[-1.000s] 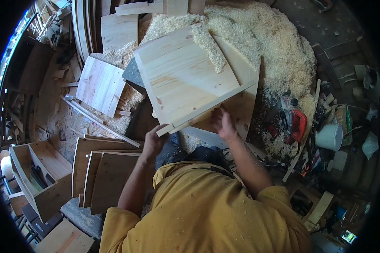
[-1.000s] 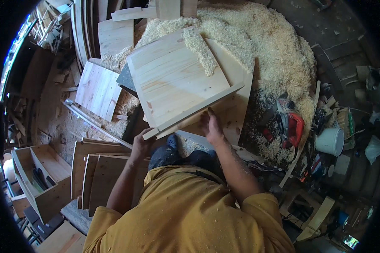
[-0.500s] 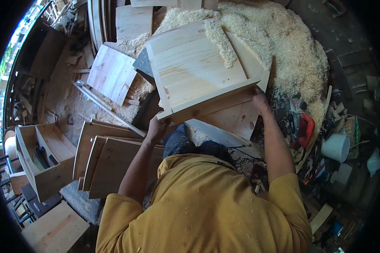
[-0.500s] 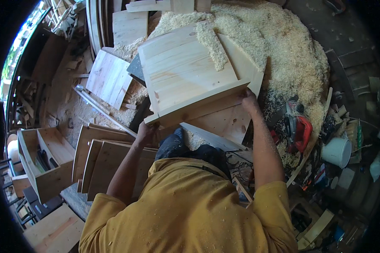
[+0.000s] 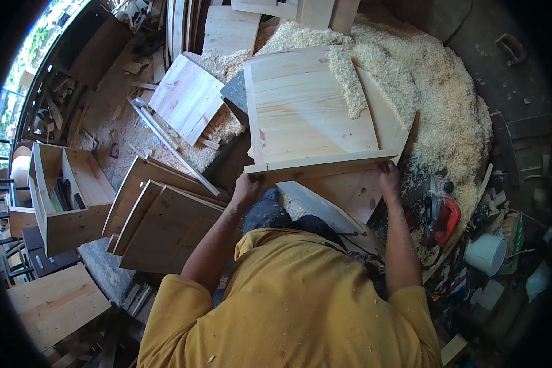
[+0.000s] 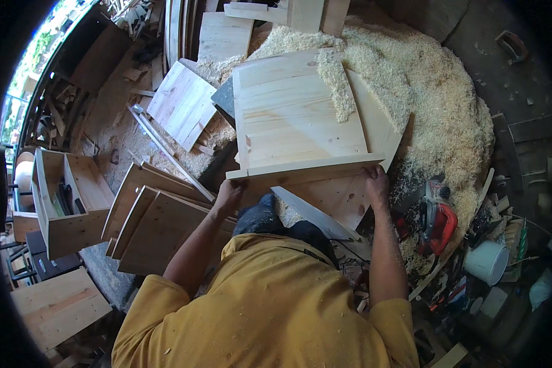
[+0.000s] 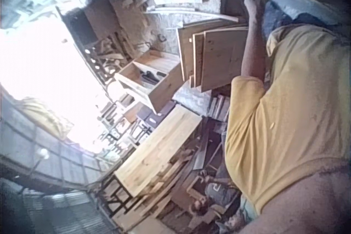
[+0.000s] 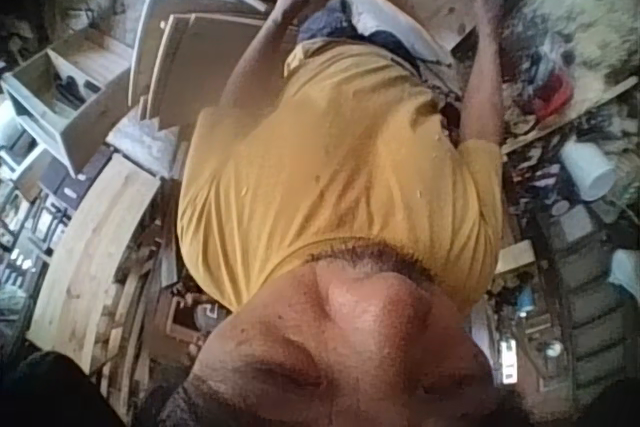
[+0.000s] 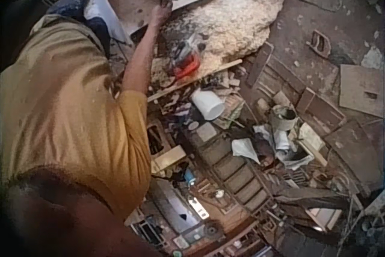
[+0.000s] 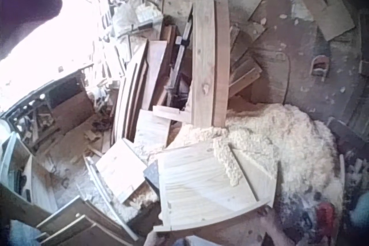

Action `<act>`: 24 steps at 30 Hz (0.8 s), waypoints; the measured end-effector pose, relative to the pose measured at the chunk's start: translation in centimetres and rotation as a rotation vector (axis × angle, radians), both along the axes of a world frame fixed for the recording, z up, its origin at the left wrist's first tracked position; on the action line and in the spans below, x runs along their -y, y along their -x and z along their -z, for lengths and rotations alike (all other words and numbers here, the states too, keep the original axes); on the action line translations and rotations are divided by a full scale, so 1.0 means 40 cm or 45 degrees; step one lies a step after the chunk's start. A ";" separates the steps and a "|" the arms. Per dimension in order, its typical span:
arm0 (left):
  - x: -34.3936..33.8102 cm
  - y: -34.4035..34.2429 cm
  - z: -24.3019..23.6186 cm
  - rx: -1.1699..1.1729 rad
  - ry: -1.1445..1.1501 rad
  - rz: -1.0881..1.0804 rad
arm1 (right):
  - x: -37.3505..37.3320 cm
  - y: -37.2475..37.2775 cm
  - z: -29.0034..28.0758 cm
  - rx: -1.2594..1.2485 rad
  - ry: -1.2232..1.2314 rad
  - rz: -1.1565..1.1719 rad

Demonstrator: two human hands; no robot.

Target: The recorder aligns pieces of wood and uses a circular saw to cut a board in a workshop.

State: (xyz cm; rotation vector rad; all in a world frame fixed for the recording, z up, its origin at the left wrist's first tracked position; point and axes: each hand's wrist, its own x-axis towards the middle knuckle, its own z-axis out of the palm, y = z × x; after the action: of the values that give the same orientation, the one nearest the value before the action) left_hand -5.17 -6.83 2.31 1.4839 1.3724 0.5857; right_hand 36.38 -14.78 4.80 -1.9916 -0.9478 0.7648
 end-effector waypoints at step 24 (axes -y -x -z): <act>0.066 0.029 0.009 0.355 0.129 -0.072 | -0.001 -0.120 0.134 0.438 0.003 -0.278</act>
State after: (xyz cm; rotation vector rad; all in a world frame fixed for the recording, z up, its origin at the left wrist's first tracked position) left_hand -6.33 -9.46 1.95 1.2344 1.2106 0.7199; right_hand 41.18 -14.73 -0.56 -2.0832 -1.3829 0.5448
